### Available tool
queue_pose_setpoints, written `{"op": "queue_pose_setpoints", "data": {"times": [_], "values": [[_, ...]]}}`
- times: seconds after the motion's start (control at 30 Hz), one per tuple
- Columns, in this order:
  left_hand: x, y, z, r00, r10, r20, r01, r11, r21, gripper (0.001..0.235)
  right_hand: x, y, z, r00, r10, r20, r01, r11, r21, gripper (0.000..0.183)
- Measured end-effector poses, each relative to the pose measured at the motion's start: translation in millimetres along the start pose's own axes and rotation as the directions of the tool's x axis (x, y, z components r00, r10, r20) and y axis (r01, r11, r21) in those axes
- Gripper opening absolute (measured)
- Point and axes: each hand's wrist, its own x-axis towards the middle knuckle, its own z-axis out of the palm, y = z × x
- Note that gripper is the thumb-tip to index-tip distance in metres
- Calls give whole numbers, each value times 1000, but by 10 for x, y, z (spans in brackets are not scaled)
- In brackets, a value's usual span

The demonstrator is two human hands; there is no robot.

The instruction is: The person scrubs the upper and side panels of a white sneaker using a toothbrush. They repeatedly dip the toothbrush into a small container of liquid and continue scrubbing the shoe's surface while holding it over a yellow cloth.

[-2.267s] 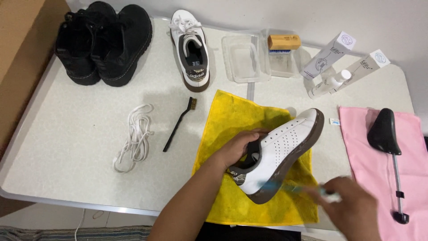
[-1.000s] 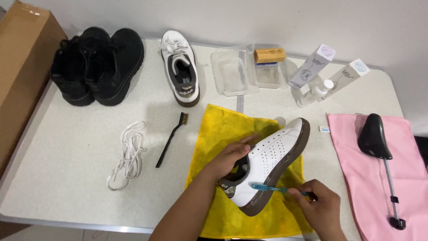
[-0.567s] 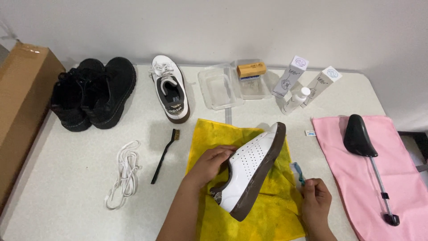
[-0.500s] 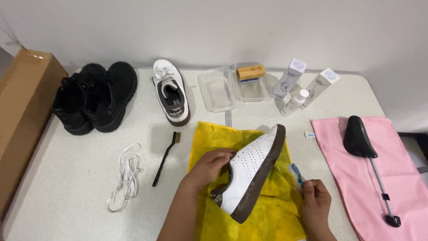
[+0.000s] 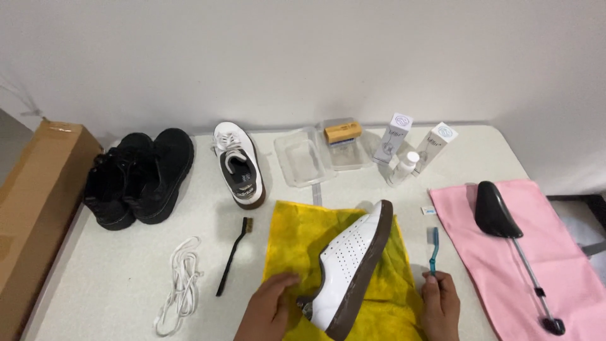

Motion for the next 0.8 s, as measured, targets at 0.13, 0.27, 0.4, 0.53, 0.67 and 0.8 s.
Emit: {"op": "queue_pose_setpoints", "data": {"times": [0.13,0.27,0.4,0.53,0.67,0.8], "values": [[-23,-300,160,994,90,57,-83,989,-124,40,28,64,69,998,-69,-8,69,975,213,23],[54,278,-45,948,-44,316,36,999,32,46,10,-10,73,1000,-19,-7,20,964,266,27],[34,583,-29,897,-273,346,236,961,146,29,82,173,103,998,-56,-19,59,935,349,24],[-62,169,419,910,-272,313,307,949,-68,29,103,117,85,999,-48,-21,52,974,219,27],[-221,-43,1017,979,-176,101,185,979,-82,31,6,-103,69,1000,-11,-3,12,985,171,27],[-283,128,1126,923,-354,149,367,927,-72,43,-42,-195,45,999,-13,-47,12,1000,-12,27]]}}
